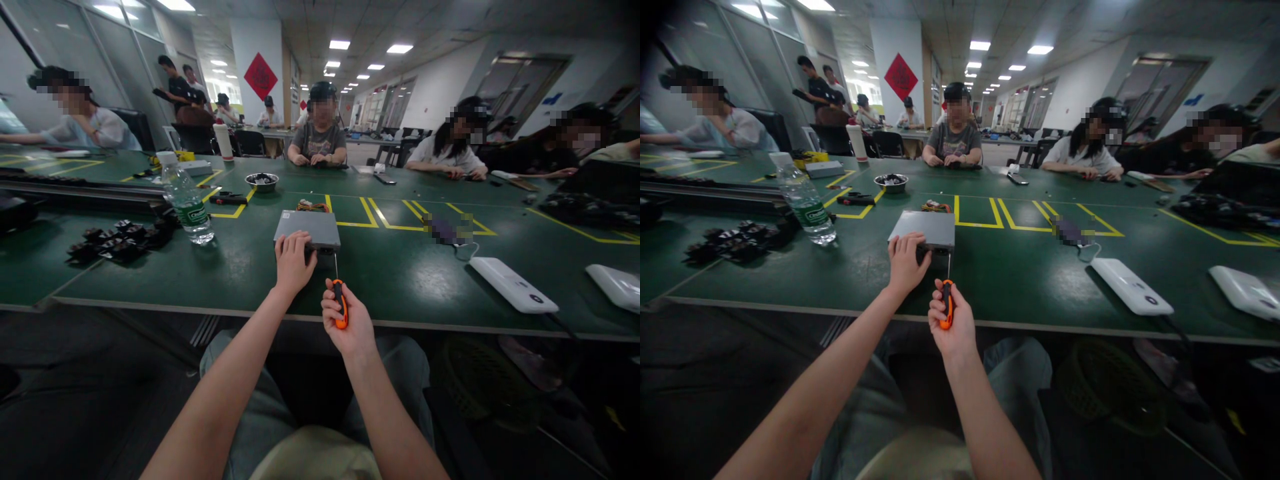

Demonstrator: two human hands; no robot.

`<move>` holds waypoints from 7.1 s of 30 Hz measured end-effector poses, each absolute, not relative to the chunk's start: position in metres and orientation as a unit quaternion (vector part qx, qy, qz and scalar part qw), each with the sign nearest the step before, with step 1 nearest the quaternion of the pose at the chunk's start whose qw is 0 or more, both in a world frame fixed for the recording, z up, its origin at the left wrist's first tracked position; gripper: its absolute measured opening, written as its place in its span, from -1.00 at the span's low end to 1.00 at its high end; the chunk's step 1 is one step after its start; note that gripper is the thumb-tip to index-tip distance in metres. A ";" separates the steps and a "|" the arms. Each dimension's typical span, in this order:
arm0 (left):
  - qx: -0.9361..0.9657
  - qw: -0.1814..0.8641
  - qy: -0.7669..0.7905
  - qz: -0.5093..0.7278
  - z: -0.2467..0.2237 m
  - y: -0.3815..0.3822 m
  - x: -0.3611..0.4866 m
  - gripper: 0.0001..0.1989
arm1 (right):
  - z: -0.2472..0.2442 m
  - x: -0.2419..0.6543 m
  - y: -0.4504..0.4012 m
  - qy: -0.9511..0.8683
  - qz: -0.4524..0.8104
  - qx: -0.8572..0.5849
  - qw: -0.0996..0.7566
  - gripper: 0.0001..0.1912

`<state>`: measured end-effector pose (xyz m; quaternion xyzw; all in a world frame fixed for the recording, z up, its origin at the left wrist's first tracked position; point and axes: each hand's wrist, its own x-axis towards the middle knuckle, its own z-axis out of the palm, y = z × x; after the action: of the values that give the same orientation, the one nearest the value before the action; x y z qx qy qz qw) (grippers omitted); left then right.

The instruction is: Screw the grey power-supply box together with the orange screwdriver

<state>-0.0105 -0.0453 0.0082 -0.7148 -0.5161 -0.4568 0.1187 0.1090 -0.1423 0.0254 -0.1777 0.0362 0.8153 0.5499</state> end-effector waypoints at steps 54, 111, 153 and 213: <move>-0.719 0.114 -0.519 -0.447 0.010 -0.046 -0.011 -0.75 | 0.022 0.113 -0.142 0.032 0.838 -0.118 0.532 -0.76; -0.717 0.114 -0.518 -0.452 0.009 -0.046 -0.011 -0.75 | 0.024 0.092 -0.145 -0.024 0.826 -0.211 0.523 -0.71; -0.738 0.139 -0.501 -0.431 0.005 -0.005 -0.012 -0.72 | 0.015 0.088 -0.093 -0.108 0.796 -0.280 0.525 -0.69; -0.725 0.129 -0.516 -0.437 0.007 -0.009 -0.010 -0.75 | 0.004 0.090 -0.095 -0.072 0.822 -0.183 0.534 -0.78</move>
<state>-0.0101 -0.0092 0.0072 -0.7255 -0.5155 -0.4373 0.1292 0.0901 -0.0948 0.0043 -0.1827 -0.0717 0.8225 0.5338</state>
